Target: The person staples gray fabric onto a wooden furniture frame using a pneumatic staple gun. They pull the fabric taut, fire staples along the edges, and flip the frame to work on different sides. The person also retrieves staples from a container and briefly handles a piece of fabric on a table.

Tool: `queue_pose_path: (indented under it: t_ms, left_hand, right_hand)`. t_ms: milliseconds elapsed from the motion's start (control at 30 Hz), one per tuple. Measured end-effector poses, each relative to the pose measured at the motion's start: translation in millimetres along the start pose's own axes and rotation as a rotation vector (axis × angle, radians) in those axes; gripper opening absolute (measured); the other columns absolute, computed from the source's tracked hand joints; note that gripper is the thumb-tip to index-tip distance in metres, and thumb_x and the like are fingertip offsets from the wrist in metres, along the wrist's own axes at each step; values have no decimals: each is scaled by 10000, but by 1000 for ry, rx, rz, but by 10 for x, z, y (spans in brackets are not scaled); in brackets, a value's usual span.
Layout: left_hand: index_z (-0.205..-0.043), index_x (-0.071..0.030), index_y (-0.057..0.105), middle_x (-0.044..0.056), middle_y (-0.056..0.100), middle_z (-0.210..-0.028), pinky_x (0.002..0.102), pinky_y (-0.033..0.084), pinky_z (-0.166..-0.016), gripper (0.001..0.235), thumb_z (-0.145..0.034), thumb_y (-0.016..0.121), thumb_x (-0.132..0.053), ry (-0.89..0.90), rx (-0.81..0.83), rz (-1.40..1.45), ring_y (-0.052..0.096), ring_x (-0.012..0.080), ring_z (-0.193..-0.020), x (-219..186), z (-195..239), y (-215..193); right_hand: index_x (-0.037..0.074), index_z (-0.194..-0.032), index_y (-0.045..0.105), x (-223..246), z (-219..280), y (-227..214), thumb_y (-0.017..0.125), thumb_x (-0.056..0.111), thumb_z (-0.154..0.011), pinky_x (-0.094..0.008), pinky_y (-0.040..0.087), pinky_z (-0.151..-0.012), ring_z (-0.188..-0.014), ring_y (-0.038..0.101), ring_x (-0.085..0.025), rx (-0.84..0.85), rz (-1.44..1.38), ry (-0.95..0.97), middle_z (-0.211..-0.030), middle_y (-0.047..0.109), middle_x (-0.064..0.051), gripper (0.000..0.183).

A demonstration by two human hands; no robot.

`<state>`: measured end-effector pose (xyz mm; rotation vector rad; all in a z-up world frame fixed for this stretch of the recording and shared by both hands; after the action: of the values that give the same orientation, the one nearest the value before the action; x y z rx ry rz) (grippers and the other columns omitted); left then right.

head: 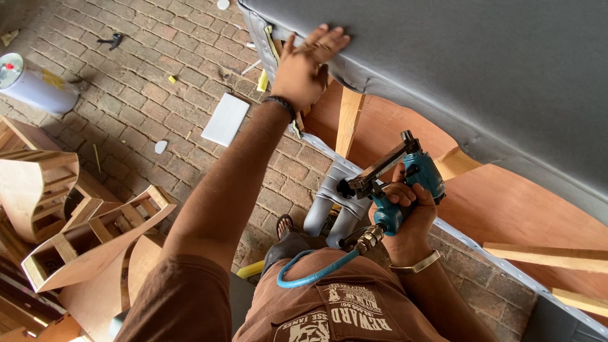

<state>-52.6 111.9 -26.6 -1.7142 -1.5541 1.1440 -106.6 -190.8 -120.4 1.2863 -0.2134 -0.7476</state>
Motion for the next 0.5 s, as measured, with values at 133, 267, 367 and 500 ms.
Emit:
queue_pose_path:
  t_ms: [133, 267, 367, 500]
  left_hand:
    - [-1497, -313, 539, -41, 498, -1577, 654, 136, -1215, 705, -897, 599, 53, -48, -47, -69, 377, 218, -1486, 279, -18, -52]
    - [-1503, -292, 562, -25, 544, -1556, 650, 100, -1224, 761, -840, 594, 80, -31, -140, -145, 422, 216, -1479, 528, -107, -83]
    - [-1430, -276, 603, -28, 603, -1495, 612, 151, -1243, 732, -769, 631, 36, -30, -160, 3, 460, 234, -1451, 776, -267, -121]
    - [-1422, -227, 625, 11, 604, -1510, 525, 276, -1249, 747, -719, 602, 24, 132, -219, 49, 491, 246, -1452, 975, -309, -164]
  right_hand:
    - [4, -1208, 667, -31, -107, -36, 678, 88, -796, -279, 557, -663, -600, 589, -117, -30, 50, -66, -627, 559, 31, 421]
    - [5, -1238, 641, -105, -264, -109, 674, 87, -797, -281, 554, -658, -588, 575, -126, -65, 62, -139, -621, 541, 31, 450]
    - [3, -1266, 639, -240, -426, -212, 676, 88, -798, -285, 550, -646, -575, 567, -129, -90, 54, -216, -614, 525, 32, 477]
    - [-10, -1242, 620, -478, -744, -332, 652, 96, -826, -311, 544, -667, -594, 552, -131, -62, 120, -359, -628, 502, 30, 430]
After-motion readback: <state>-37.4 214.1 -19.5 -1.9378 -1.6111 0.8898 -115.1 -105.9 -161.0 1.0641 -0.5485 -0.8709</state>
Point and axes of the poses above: each hand's wrist, its own z-axis away from the middle knuckle, its own y-axis out of the palm, x = y × z, the point moved 5 cm from there along -z, towards the middle knuckle
